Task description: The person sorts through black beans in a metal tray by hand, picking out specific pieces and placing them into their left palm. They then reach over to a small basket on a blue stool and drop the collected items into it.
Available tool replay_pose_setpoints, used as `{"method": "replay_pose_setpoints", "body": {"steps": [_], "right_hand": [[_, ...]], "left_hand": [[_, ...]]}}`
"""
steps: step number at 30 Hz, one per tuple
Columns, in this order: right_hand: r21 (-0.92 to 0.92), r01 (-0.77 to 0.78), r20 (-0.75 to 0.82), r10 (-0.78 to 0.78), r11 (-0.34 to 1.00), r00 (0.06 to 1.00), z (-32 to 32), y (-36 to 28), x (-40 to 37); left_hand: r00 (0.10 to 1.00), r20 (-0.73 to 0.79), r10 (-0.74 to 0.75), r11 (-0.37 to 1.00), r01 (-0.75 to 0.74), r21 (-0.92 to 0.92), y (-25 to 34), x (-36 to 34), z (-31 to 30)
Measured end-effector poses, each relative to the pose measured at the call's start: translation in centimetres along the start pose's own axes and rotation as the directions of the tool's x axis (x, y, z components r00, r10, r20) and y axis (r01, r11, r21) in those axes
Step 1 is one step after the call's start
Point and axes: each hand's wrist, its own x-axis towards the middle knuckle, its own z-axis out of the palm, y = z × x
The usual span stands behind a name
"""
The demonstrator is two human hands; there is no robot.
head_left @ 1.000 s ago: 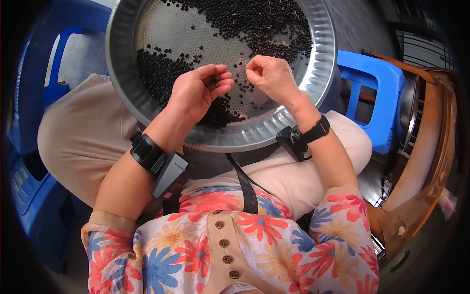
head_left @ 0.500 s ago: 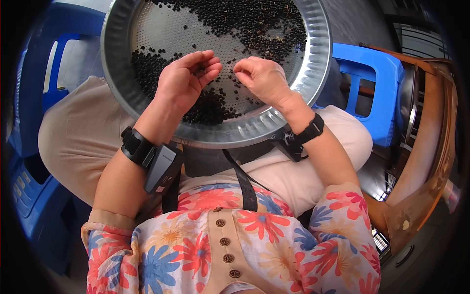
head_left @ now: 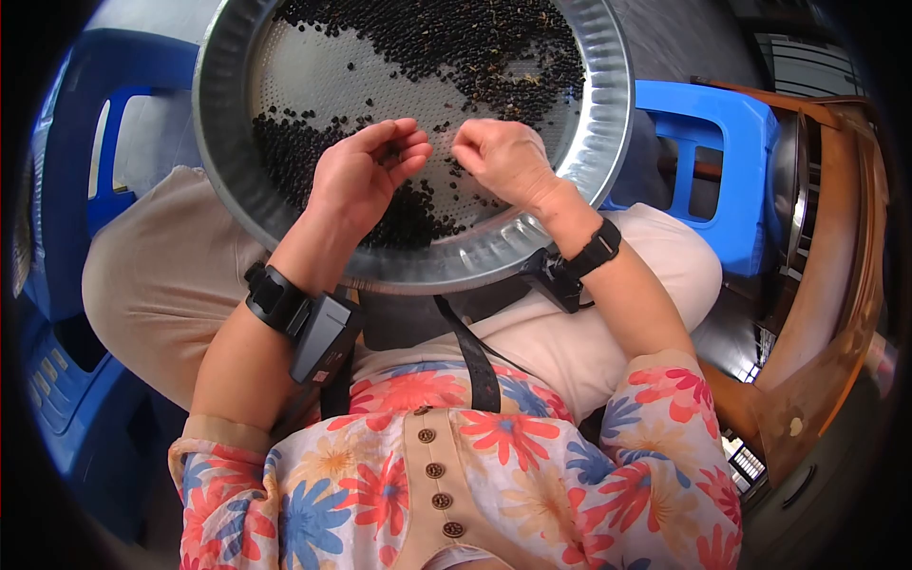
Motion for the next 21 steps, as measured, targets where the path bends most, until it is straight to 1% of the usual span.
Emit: {"method": "replay_pose_setpoints", "body": {"steps": [1, 3, 4, 5, 7, 8, 9, 11, 12, 16, 18, 19, 21], "right_hand": [[0.0, -0.004, -0.006, 0.004, 1.0, 1.0, -0.3, 0.4, 0.0], [0.011, -0.112, -0.238, 0.111, 0.994, 0.965, -0.8, 1.6, 0.1], [-0.036, -0.118, -0.258, 0.105, 0.992, 0.96, -0.8, 2.0, 0.0], [-0.033, -0.119, -0.261, 0.106, 0.992, 0.96, -0.6, 2.3, -0.3], [-0.008, -0.085, -0.049, 0.084, 0.996, 0.995, -0.5, 2.3, -0.9], [0.043, -0.078, 0.035, 0.077, 0.996, 0.996, -0.5, 2.1, -1.1], [0.045, -0.079, 0.033, 0.078, 0.996, 0.996, -0.4, 1.9, -1.0], [0.105, -0.084, -0.155, 0.1, 0.991, 0.983, -0.3, 1.7, -0.6], [0.051, -0.088, -0.188, 0.096, 0.995, 0.978, -0.5, 1.7, -0.4], [0.024, -0.078, -0.172, 0.081, 0.997, 0.982, 0.1, 2.5, 0.2], [0.133, -0.062, -0.038, 0.067, 0.989, 0.997, 0.0, 2.4, 0.2], [0.132, -0.061, -0.036, 0.066, 0.989, 0.997, -0.1, 2.4, 0.3], [0.081, -0.126, -0.142, 0.136, 0.989, 0.98, -0.5, 2.3, 0.6]], "left_hand": [[1.0, 0.004, -0.002, 1.0, 0.002, 0.006, 0.0, 0.0, 0.1], [1.0, -0.012, -0.014, 1.0, 0.014, 0.015, 0.0, -0.2, 0.2], [1.0, -0.011, -0.012, 1.0, 0.012, 0.019, 0.0, -0.2, 0.3], [1.0, -0.02, -0.008, 1.0, 0.009, 0.014, -0.1, -0.2, 0.4], [1.0, -0.026, -0.003, 1.0, 0.003, 0.015, -0.1, -0.3, 0.6], [1.0, -0.024, -0.004, 1.0, 0.004, 0.017, -0.1, -0.4, 0.7], [1.0, -0.022, -0.005, 1.0, 0.005, 0.019, -0.1, -0.4, 0.7], [1.0, -0.023, -0.01, 1.0, 0.011, 0.02, -0.3, -0.4, 0.7], [1.0, -0.018, -0.01, 1.0, 0.011, 0.022, -0.4, -0.4, 0.7], [1.0, -0.012, -0.028, 0.999, 0.028, 0.015, -0.6, -0.1, 0.5], [0.999, 0.002, -0.038, 0.999, 0.037, 0.037, -0.6, -0.2, 0.4], [0.999, 0.002, -0.037, 0.999, 0.037, 0.035, -0.5, -0.2, 0.4], [0.999, -0.003, -0.044, 0.998, 0.044, 0.034, -0.5, -0.2, 0.4]]}}
